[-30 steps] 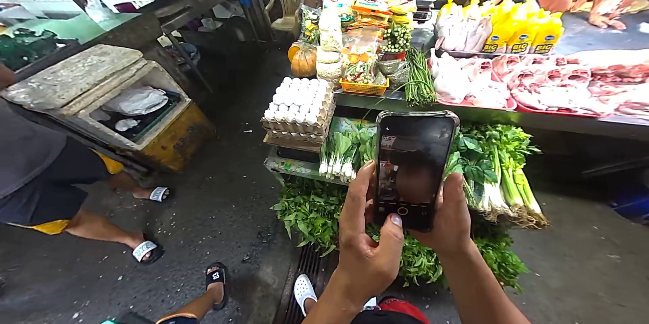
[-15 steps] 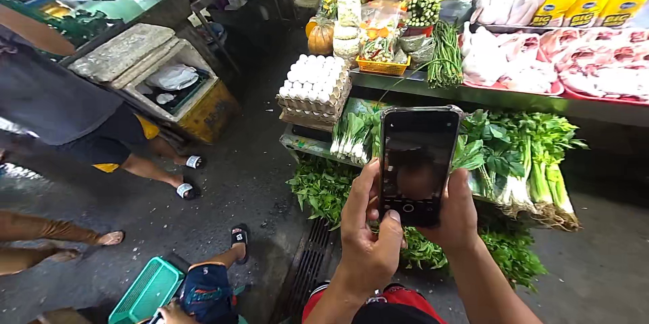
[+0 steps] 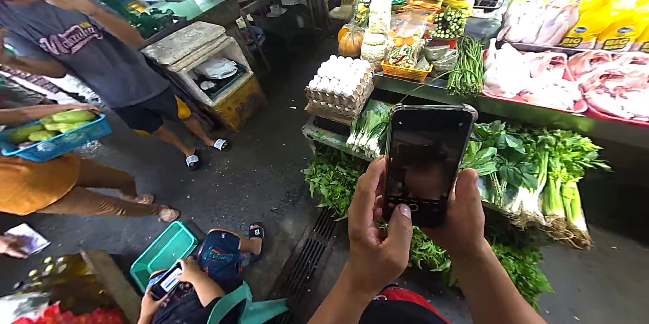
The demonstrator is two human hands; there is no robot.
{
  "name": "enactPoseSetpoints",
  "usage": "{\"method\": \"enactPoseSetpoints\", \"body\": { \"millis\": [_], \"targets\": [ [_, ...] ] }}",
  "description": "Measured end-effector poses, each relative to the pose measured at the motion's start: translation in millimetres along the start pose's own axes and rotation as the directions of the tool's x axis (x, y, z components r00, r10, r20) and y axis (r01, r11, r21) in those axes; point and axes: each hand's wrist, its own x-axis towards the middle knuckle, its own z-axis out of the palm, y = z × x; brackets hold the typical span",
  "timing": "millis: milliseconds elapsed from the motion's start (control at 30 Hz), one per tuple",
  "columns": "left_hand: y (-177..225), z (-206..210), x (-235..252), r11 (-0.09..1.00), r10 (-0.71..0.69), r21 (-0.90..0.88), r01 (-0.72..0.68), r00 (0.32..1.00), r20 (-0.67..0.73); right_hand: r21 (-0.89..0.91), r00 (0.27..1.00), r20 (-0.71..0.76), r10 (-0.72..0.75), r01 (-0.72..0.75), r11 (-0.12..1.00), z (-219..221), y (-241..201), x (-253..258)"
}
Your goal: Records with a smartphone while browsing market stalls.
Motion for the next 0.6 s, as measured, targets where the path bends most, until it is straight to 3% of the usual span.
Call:
{"method": "enactPoseSetpoints", "body": {
  "millis": [367,600],
  "targets": [
    [53.2,30.7,-80.5,1.000,-0.022,-0.020,0.019,0.990,-0.139,-0.070,0.996,0.023,0.086,-0.084,0.994,32.9,-23.3,-80.8],
    [74.0,77.1,-100.3,0.996,-0.039,-0.076,0.035,0.998,-0.054,-0.043,0.997,-0.018,0.071,-0.072,0.997,22.7,-65.5,-125.6]
  ]
}}
